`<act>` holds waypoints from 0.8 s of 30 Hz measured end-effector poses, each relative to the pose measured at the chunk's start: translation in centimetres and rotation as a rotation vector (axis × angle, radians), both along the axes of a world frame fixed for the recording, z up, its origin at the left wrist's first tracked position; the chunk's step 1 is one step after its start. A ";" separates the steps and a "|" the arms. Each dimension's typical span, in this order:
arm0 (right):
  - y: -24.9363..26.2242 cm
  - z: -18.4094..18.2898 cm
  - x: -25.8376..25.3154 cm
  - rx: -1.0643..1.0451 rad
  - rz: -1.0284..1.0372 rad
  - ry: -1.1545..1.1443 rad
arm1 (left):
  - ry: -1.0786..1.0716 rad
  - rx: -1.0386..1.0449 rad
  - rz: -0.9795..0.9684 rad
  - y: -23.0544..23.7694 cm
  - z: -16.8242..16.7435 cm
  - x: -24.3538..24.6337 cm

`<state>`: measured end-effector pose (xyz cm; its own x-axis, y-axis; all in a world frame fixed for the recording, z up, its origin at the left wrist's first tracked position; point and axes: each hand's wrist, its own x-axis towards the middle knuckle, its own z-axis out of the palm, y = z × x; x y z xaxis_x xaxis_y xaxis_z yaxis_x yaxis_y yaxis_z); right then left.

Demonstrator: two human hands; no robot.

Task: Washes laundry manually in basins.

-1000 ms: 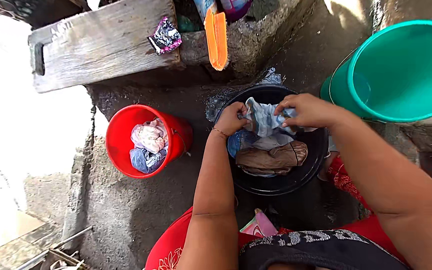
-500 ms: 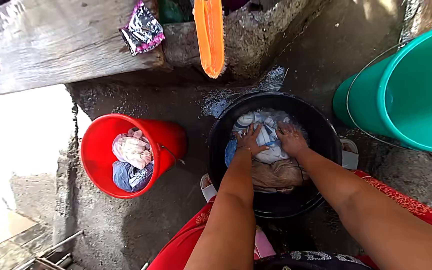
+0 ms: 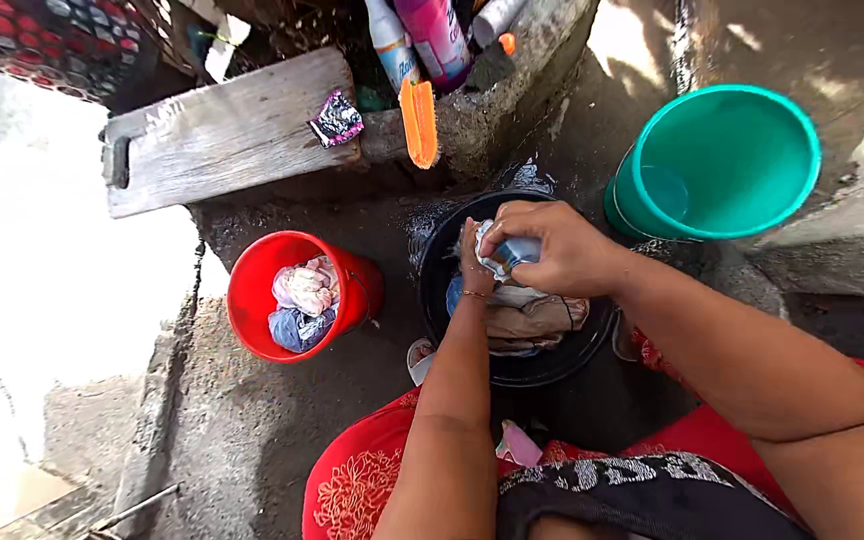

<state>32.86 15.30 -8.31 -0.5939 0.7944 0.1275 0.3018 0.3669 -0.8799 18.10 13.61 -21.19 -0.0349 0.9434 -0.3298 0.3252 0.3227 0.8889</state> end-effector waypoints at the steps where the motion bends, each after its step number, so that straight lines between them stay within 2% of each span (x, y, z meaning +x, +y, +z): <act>1: -0.6 1.8 0.7 0.016 -0.035 0.109 | 0.020 -0.004 0.036 0.2 2.6 0.0; 3: -1.7 3.1 2.7 0.012 -0.167 0.213 | 0.092 0.030 0.075 -0.2 5.0 -0.5; 5: -2.3 1.9 5.1 -0.013 -0.331 0.083 | 0.030 0.035 0.155 -0.7 6.3 -0.8; 8: -2.5 -2.2 7.1 -0.221 -0.347 -0.270 | -0.138 0.021 0.239 -1.5 8.1 -0.5; 11: -3.8 -7.6 5.2 -0.452 -0.302 -0.401 | -0.157 0.133 0.078 -3.0 8.2 1.4; 12: -4.4 -8.8 4.5 -0.515 -0.301 -0.365 | -0.148 0.209 0.006 -3.7 7.6 2.1; 14: -6.1 -11.0 3.5 -0.485 -0.349 -0.136 | -0.248 0.247 -0.066 -4.8 8.2 3.7; 17: -7.6 -12.0 2.4 -0.410 -0.496 0.062 | -0.614 0.210 -0.001 -5.9 10.5 4.3; 20: -7.1 -10.5 2.5 -0.194 -0.645 0.089 | -0.853 0.313 0.093 -6.0 10.7 2.0; 22: -6.1 -8.7 2.7 -0.192 -0.673 0.225 | -0.911 0.385 0.155 -5.4 9.4 -0.4; 24: -5.4 -5.6 2.2 -0.260 -0.661 0.384 | -0.857 0.364 0.263 -5.7 7.3 -2.1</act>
